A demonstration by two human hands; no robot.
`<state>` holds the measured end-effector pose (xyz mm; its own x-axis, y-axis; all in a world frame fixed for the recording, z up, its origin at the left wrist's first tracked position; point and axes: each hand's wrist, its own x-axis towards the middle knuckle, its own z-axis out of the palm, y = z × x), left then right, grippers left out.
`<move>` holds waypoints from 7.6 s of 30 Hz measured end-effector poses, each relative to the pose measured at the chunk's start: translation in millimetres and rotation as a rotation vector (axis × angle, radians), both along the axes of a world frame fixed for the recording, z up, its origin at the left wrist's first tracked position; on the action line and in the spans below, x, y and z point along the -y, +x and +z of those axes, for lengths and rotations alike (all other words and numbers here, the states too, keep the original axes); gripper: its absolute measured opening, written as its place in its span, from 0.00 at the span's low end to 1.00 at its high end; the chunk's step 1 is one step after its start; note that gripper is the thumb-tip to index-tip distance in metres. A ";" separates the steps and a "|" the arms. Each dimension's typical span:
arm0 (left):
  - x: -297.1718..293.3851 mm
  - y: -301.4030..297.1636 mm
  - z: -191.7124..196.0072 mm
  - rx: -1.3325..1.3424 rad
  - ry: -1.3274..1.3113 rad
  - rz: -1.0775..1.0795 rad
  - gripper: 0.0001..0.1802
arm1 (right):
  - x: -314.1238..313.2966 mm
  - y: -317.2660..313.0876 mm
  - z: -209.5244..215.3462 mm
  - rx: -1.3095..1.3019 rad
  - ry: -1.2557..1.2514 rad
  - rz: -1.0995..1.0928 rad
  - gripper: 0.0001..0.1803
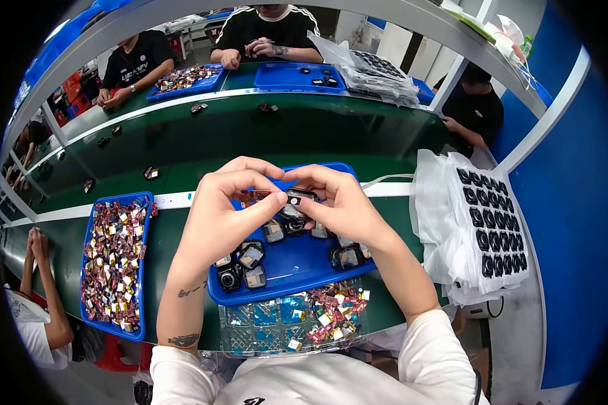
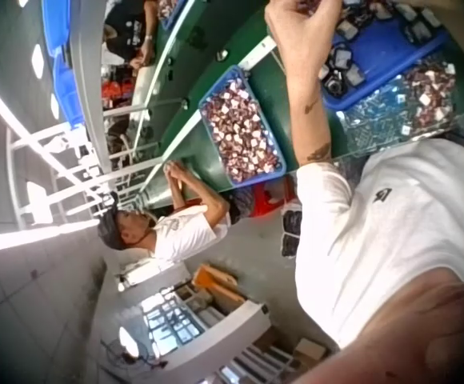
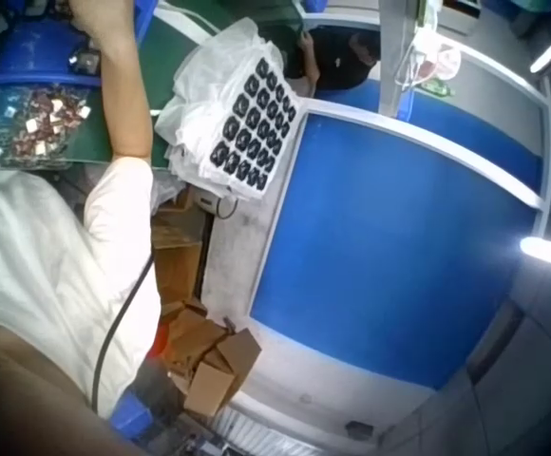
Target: Assembling small electronic modules and components on an industrial production line.
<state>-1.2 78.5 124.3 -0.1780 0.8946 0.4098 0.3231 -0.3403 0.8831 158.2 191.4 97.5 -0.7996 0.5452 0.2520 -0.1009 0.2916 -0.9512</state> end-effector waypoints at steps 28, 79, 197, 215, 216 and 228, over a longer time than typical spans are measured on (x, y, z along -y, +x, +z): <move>-8.5 13.1 -11.3 -0.286 0.051 0.260 0.06 | 16.9 0.2 -6.1 -0.149 0.212 -0.085 0.17; -22.1 16.0 -30.8 0.435 -0.121 -0.032 0.15 | 12.4 7.5 10.1 -0.360 0.745 -0.393 0.10; 14.7 13.2 4.7 -0.391 0.157 0.067 0.16 | 18.1 23.5 22.3 -0.206 -0.165 0.247 0.11; 10.0 -5.5 -10.1 0.126 -0.182 -0.223 0.08 | 18.0 10.8 11.2 -0.294 0.184 0.005 0.09; 9.7 -5.0 -10.6 0.177 -0.137 -0.236 0.08 | 15.9 13.1 11.5 -0.278 0.151 0.027 0.09; 2.4 -0.4 -16.0 0.344 -0.076 -0.264 0.06 | 12.9 16.5 8.2 -0.295 -0.019 0.081 0.08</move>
